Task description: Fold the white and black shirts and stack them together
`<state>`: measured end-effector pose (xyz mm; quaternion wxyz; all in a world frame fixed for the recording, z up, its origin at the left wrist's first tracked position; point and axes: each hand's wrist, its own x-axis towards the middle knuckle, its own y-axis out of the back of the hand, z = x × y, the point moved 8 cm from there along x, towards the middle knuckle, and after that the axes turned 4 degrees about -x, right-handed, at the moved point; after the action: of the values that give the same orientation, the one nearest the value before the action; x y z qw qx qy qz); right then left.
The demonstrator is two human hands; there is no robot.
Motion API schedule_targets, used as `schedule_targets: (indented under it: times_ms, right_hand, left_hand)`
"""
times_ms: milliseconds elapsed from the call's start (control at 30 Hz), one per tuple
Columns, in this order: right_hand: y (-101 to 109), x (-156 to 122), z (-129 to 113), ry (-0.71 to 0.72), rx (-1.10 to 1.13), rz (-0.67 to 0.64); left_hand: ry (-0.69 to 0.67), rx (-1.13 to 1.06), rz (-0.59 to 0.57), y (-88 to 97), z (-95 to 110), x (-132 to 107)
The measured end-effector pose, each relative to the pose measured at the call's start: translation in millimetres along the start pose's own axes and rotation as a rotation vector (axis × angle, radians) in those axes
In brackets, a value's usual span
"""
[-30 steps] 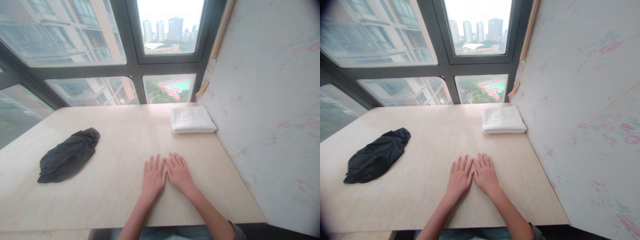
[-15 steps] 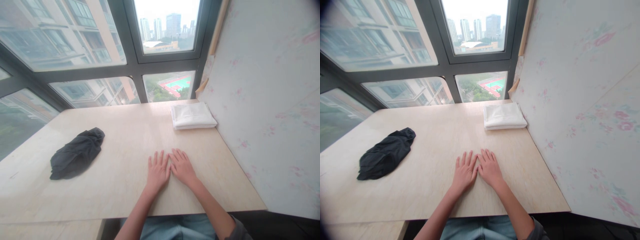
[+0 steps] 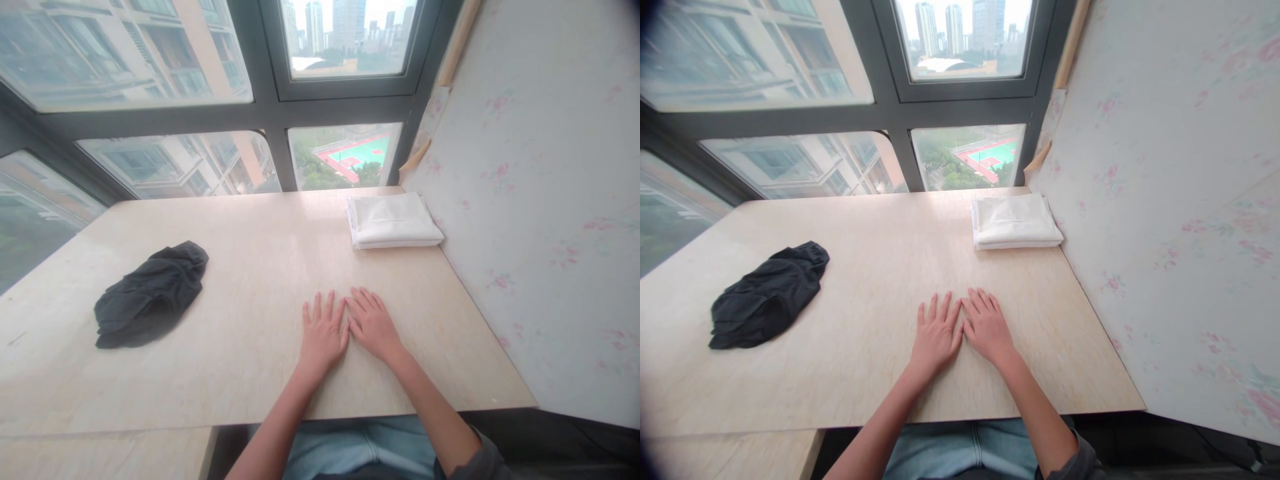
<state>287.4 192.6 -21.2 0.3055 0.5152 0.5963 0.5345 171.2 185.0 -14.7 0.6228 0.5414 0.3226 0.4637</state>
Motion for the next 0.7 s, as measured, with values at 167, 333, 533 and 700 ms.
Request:
schedule_targets:
  times_ms: [167, 333, 533, 700]
  right_hand:
    - [1, 0, -1, 0.016, -0.01, -0.017]
    - [3, 2, 0, 0.002, -0.001, -0.027]
    - [5, 3, 1, -0.011, 0.025, -0.002]
    - [4, 2, 3, -0.03, 0.015, -0.011]
  left_hand:
    - [0.003, -0.02, -0.012, 1.2, 0, 0]
    - [-0.002, -0.032, -0.042, 2.7, 1, 1]
    - [-0.057, -0.064, -0.072, 0.5, -2, 2]
    - [0.114, 0.001, -0.041, 21.4, -87, 9]
